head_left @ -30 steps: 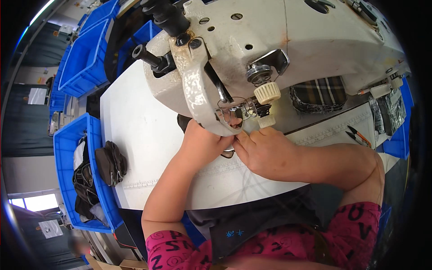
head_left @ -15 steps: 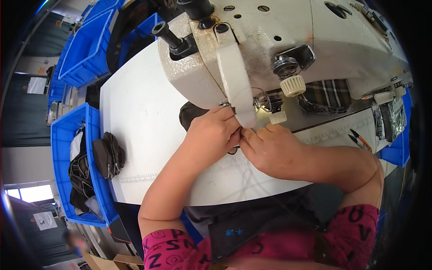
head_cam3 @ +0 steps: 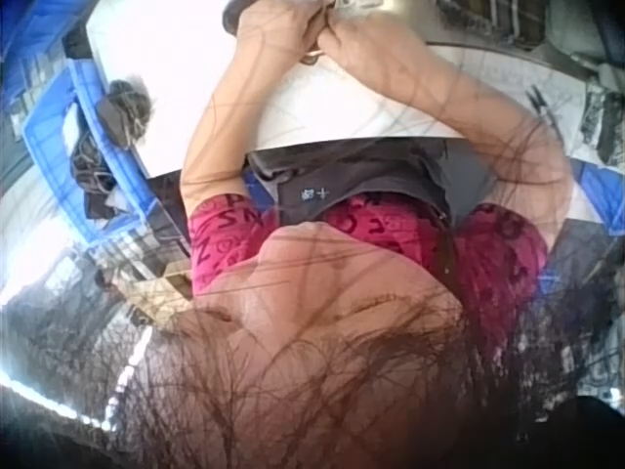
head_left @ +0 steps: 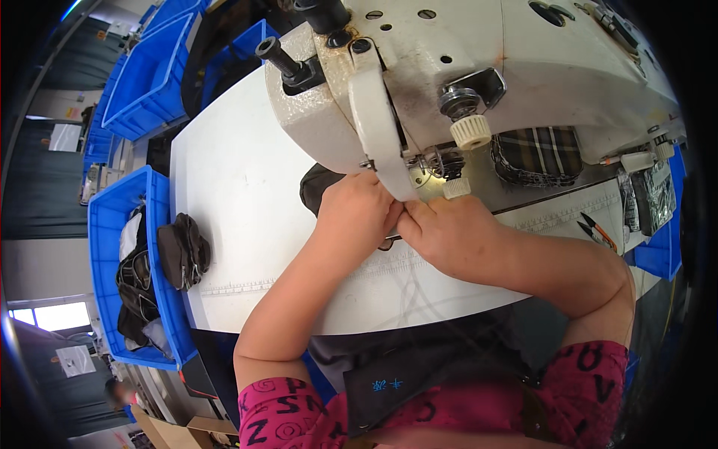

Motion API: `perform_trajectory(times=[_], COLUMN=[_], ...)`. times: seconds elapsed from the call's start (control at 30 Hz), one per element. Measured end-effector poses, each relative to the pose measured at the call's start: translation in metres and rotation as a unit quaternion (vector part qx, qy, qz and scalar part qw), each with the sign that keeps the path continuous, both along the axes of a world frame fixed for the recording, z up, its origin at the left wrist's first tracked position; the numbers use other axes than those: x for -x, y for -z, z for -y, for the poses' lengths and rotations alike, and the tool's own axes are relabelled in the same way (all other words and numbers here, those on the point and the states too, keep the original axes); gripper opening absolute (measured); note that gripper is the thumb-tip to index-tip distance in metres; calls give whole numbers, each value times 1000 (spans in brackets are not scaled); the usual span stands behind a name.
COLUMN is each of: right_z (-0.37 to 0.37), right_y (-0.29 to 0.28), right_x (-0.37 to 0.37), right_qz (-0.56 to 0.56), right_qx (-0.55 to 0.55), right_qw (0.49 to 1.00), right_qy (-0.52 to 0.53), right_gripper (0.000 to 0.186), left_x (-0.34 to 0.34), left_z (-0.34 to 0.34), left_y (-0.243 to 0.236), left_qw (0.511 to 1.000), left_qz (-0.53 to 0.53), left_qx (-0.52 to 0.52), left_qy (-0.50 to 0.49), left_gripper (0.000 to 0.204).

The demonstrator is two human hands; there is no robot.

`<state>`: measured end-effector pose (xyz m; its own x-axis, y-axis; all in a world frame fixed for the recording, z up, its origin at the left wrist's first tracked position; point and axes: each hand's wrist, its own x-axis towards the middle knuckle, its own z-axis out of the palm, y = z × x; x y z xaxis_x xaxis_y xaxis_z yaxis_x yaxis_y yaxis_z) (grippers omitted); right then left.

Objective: Sewing fabric and leather components using an industrial sewing machine at a factory workstation.

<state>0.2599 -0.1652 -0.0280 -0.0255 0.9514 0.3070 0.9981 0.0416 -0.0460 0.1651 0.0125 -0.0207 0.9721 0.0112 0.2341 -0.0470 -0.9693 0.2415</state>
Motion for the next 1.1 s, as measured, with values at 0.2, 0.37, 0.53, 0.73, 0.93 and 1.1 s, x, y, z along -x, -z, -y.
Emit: perform_trajectory(times=[0.2, 0.37, 0.53, 0.73, 0.93, 1.1], right_z=[0, -1, 0, 0, 1, 1], right_y=[2, 8, 7, 3, 0, -3], right_x=[0, 2, 3, 2, 1, 0], right_qz=[-16, -27, -18, -28, -16, -22], right_qx=[-25, -72, -61, -36, -25, -8], right_qw=[1000, 997, 998, 999, 999, 1000], right_qy=[7, 10, 16, 9, 13, 9], right_gripper=[13, 11, 12, 12, 15, 14], left_x=[-3, 0, -5, -3, 2, 5], left_z=[-1, -2, -2, -8, -12, -14], left_y=[-6, -16, -10, -10, -21, -21], left_qw=[998, 997, 999, 992, 994, 990], left_qz=[1, -45, 8, -15, -25, -81], left_qx=[61, 49, 48, 128, 96, 111], left_qy=[-25, -29, -22, -13, 52, 32], left_gripper=[20, 21, 20, 21, 33, 32])
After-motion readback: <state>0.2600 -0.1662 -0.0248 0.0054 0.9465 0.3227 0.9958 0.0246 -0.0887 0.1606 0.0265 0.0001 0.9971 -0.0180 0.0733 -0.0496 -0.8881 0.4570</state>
